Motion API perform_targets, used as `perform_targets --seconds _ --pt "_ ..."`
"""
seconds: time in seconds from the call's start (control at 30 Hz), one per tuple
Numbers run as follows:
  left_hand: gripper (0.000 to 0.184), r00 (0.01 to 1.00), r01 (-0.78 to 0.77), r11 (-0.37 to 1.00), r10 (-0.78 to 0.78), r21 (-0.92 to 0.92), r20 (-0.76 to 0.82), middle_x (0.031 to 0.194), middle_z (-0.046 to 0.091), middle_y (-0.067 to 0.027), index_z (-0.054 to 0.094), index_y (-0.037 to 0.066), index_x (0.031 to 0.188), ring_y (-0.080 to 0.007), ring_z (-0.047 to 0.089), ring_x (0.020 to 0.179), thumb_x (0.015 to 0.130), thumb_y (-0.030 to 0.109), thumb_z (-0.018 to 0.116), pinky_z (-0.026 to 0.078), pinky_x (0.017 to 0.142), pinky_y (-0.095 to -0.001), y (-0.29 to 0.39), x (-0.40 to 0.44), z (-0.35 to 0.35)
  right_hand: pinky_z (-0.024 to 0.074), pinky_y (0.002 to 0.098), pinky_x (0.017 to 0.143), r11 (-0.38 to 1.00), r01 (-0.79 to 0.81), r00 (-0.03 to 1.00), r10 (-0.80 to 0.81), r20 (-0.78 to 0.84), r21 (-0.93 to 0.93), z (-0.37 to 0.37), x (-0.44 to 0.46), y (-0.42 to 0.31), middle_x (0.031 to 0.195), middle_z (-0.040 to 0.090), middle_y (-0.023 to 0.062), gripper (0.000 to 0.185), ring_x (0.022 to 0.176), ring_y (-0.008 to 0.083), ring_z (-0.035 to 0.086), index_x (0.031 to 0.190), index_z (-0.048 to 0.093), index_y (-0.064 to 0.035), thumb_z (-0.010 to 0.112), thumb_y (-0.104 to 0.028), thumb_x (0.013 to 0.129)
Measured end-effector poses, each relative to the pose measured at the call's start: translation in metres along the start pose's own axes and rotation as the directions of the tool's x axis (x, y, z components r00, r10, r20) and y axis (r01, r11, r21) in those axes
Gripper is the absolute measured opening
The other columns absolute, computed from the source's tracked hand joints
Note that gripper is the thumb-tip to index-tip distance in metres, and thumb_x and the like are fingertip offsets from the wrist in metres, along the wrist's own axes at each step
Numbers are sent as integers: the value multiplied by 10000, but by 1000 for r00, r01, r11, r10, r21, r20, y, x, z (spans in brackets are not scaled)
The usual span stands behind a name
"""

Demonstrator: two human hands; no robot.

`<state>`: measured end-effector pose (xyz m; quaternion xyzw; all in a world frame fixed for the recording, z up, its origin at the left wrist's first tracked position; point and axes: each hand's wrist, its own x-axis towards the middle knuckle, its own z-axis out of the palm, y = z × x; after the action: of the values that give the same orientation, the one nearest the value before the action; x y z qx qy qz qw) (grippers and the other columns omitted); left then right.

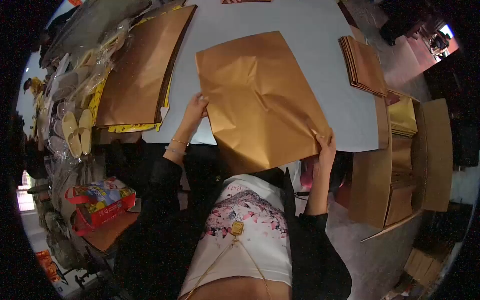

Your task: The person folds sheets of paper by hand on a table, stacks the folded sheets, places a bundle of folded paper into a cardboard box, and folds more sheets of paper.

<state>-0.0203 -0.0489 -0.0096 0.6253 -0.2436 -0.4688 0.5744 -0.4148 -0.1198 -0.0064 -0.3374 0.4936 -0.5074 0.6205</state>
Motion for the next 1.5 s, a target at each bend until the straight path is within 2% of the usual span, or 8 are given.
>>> perform_targets --seconds 0.27,0.43,0.57,0.83,1.13,1.3,1.4,1.5 --pt "333 976 -139 965 95 224 196 1042 631 -104 542 -58 1211 -121 607 850 899 45 487 526 708 -240 2 -2 -8 459 363 912 996 -3 1000 4 -14 88 -3 2 -30 1286 460 175 667 1121 259 516 1376 293 25 638 -85 815" --pt "414 907 -214 947 103 238 408 1163 589 -112 498 -39 1272 -142 577 916 863 29 506 497 769 -281 15 0 -7 521 343 833 884 -177 980 199 -5 432 -10 12 -56 1068 609 159 286 988 248 601 1107 557 51 592 -59 845" --pt "446 848 -529 573 326 626 418 879 584 -165 584 -2 1153 -260 571 821 708 -6 569 469 746 -346 15 -18 3 515 352 863 888 -183 983 180 46 422 -11 -2 -68 1095 602 155 290 1007 253 593 1118 547 57 578 -65 857" --pt "287 804 -591 476 405 651 435 916 551 -152 620 21 1095 -322 534 899 812 28 569 454 784 -395 -7 -24 10 443 368 917 926 317 948 -314 48 -204 44 11 -158 1262 468 134 700 1113 258 511 1425 240 -59 605 -82 828" --pt "171 807 -583 494 445 645 388 866 559 -184 615 -26 891 -360 536 844 854 123 540 446 753 -425 -6 -31 21 454 331 842 991 123 880 -131 457 47 117 193 -161 1121 519 93 475 1036 203 534 1224 460 -54 497 -419 923" --pt "364 911 -385 592 366 708 190 793 552 -204 618 -42 794 -373 537 771 937 255 464 442 700 -444 -9 -23 28 414 323 898 816 171 954 3 301 -552 94 244 -76 1175 530 110 582 1011 205 547 1351 417 -44 502 -422 916" --pt "275 890 -383 532 431 755 147 772 560 -171 641 -9 813 -335 544 734 918 208 508 453 671 -408 -10 -23 36 461 340 818 390 472 846 -452 283 -790 68 242 -35 1064 614 165 555 958 266 595 1300 443 1 537 -367 894" --pt "250 874 -392 615 480 685 69 753 565 -144 670 15 798 -307 547 714 910 176 515 439 645 -398 -5 -29 40 469 343 799 345 346 894 -402 196 -873 46 210 -45 976 643 169 512 912 277 615 1233 503 12 527 -370 893"
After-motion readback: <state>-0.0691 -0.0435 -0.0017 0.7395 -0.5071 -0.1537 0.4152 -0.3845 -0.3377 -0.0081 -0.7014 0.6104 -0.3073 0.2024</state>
